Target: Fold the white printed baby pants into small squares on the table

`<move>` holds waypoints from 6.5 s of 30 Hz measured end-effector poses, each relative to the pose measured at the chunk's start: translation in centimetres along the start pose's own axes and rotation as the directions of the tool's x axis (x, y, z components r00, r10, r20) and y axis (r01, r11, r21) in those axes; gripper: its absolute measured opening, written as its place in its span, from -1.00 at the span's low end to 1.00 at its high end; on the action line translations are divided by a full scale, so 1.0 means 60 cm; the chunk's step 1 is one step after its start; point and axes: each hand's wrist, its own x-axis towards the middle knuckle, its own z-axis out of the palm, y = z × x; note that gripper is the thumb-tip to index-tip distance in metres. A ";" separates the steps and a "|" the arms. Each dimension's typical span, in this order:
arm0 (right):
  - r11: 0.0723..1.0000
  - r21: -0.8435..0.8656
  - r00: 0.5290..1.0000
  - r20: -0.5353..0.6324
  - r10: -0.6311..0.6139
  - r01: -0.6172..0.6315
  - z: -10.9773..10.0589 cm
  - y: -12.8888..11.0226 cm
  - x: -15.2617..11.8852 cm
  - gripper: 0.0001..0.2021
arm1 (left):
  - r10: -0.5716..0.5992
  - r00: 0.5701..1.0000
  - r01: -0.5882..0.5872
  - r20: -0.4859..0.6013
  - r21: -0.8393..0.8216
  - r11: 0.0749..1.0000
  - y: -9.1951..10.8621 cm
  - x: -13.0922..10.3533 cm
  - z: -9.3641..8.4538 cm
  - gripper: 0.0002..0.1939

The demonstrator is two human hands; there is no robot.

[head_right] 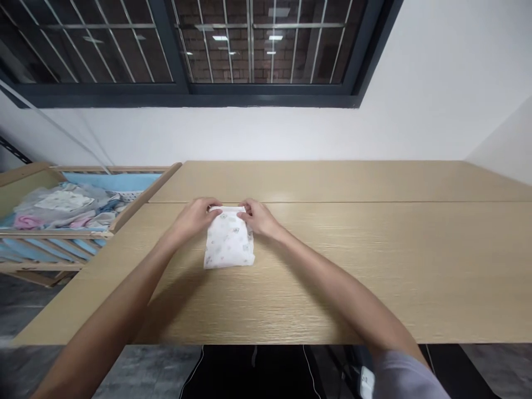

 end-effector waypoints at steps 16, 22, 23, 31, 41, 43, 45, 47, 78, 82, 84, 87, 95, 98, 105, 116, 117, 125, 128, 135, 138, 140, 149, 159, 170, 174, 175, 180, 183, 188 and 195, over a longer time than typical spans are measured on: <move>0.822 -0.372 0.868 0.418 -0.267 0.432 0.032 -0.031 -0.034 -0.43 | 0.075 0.988 -0.123 0.138 0.383 0.915 0.097 -0.191 0.097 -0.56; 0.767 -0.151 0.598 0.725 -0.343 0.623 0.089 -0.020 -0.053 -0.44 | 0.083 0.984 -0.132 0.159 0.331 0.934 0.101 -0.218 0.131 -0.59; 0.779 -0.171 0.605 0.735 -0.307 0.603 0.092 -0.010 -0.048 -0.42 | 0.088 0.985 -0.133 0.146 0.336 0.933 0.098 -0.216 0.133 -0.56; 0.768 -0.334 0.734 0.633 -0.247 0.547 0.063 0.072 0.048 -0.43 | 0.032 0.984 -0.104 0.177 0.417 0.903 0.083 -0.215 0.147 -0.35; 0.755 -0.391 0.786 0.562 -0.258 0.527 0.047 0.074 0.060 -0.39 | 0.085 0.970 -0.161 0.230 0.336 0.928 0.074 -0.206 0.117 -0.53; 0.759 -0.407 0.819 0.500 -0.281 0.508 0.036 0.051 0.034 -0.36 | 0.170 0.946 -0.233 0.275 0.216 0.948 0.055 -0.198 0.093 -0.64; 0.756 -0.428 0.843 0.445 -0.302 0.496 0.020 0.023 -0.002 -0.39 | 0.202 0.934 -0.246 0.295 0.117 0.962 0.030 -0.188 0.072 -0.70; 0.749 -0.435 0.845 0.435 -0.311 0.500 0.005 -0.003 -0.043 -0.48 | 0.200 0.932 -0.230 0.301 0.067 0.971 0.006 -0.179 0.059 -0.76; 0.815 -0.573 0.983 -0.184 -0.023 -0.088 0.033 0.035 -0.030 -0.78 | 0.029 0.999 -0.033 0.020 0.199 0.980 -0.009 0.005 0.065 -0.74; 0.804 -0.575 0.979 -0.198 0.040 -0.149 0.051 0.073 -0.015 -0.75 | 0.009 1.000 -0.007 -0.004 0.231 0.973 -0.023 0.013 0.106 -0.74; 0.821 -0.548 0.978 -0.201 0.054 -0.158 0.055 0.083 -0.013 -0.74 | 0.006 1.000 -0.004 -0.010 0.233 0.972 -0.031 0.014 0.120 -0.73; 0.867 -0.473 0.973 -0.226 0.054 -0.158 0.052 0.086 -0.015 -0.74 | 0.017 0.999 -0.010 -0.028 0.226 0.974 -0.038 0.013 0.129 -0.71; 0.790 -0.587 0.955 -0.096 -0.282 0.174 0.042 0.039 -0.057 -0.50 | 0.202 0.962 -0.175 -0.181 0.157 0.972 -0.006 -0.029 0.154 -0.30; 0.714 -0.640 0.954 0.111 -0.279 0.283 0.059 0.037 -0.067 -0.41 | 0.279 0.956 -0.270 -0.095 0.100 0.958 0.000 -0.042 0.184 -0.16; 0.691 -0.681 0.969 0.160 -0.186 0.245 0.058 0.061 -0.074 -0.32 | 0.196 0.981 -0.192 -0.008 0.160 0.968 -0.020 -0.050 0.198 -0.09; 0.758 -0.618 0.978 0.141 -0.154 0.209 0.026 0.052 -0.086 -0.23 | 0.252 0.964 -0.218 -0.084 0.295 0.930 -0.028 -0.060 0.160 -0.10; 0.756 -0.607 0.969 0.162 -0.185 0.246 0.021 0.050 -0.086 -0.24 | 0.285 0.955 -0.249 -0.084 0.301 0.921 -0.026 -0.059 0.149 -0.14; 0.868 -0.442 0.968 0.204 -0.149 0.227 0.007 0.084 -0.076 -0.24 | 0.288 0.957 -0.287 0.025 0.188 0.939 -0.047 -0.046 0.130 -0.37; 0.895 -0.399 0.978 0.129 -0.164 0.202 0.016 0.098 -0.071 -0.35 | 0.269 0.963 -0.264 -0.014 0.163 0.951 -0.049 -0.043 0.136 -0.62; 0.996 -0.034 0.976 -0.196 -0.093 0.088 0.016 0.077 -0.055 -0.58 | 0.078 0.985 -0.110 -0.151 -0.214 0.971 -0.004 -0.049 0.089 -0.74; 0.978 0.195 0.959 -0.284 -0.009 0.067 0.010 0.063 -0.048 -0.54 | -0.044 0.998 0.062 0.045 -0.592 0.804 0.011 -0.054 0.089 -0.52; 0.979 0.205 0.953 -0.299 0.041 0.022 0.009 0.061 -0.046 -0.45 | -0.073 0.988 0.143 0.139 -0.601 0.786 0.016 -0.057 0.101 -0.43; 0.996 -0.093 0.963 -0.268 -0.012 -0.014 0.045 0.117 -0.024 -0.51 | -0.150 0.981 0.158 0.126 -0.064 0.985 0.023 -0.066 0.139 -0.50; 0.900 -0.382 0.970 -0.037 -0.241 0.209 -0.002 0.038 -0.042 -0.56 | 0.033 0.999 -0.035 0.013 0.210 0.977 0.064 -0.092 0.107 -0.62; 0.801 -0.147 0.667 0.650 -0.365 0.581 0.008 -0.023 -0.100 -0.48 | 0.436 0.895 -0.444 0.099 0.098 0.890 0.115 -0.157 0.177 -0.59; 0.822 -0.203 0.689 0.668 -0.281 0.532 0.000 0.011 -0.078 -0.48 | 0.382 0.922 -0.386 0.059 0.121 0.914 0.115 -0.158 0.185 -0.60; 0.815 -0.231 0.700 0.661 -0.270 0.532 -0.004 0.020 -0.067 -0.49 | 0.366 0.930 -0.368 0.045 0.119 0.922 0.115 -0.158 0.187 -0.56; 0.766 -0.341 0.755 0.596 -0.273 0.545 -0.020 0.059 -0.009 -0.49 | 0.321 0.945 -0.327 0.068 0.106 0.939 0.109 -0.157 0.203 -0.39; 0.764 -0.401 0.800 0.550 -0.240 0.505 -0.020 0.072 0.011 -0.49 | 0.317 0.945 -0.323 0.075 0.083 0.943 0.106 -0.156 0.202 -0.38; 0.764 -0.446 0.848 0.473 -0.240 0.465 -0.022 0.077 0.010 -0.48 | 0.295 0.955 -0.296 0.018 0.023 0.955 0.093 -0.132 0.152 -0.62; 0.910 -0.396 0.992 0.025 -0.120 0.120 -0.024 0.079 -0.015 -0.59 | -0.148 0.988 0.140 0.038 0.170 0.976 0.032 -0.076 0.111 -0.53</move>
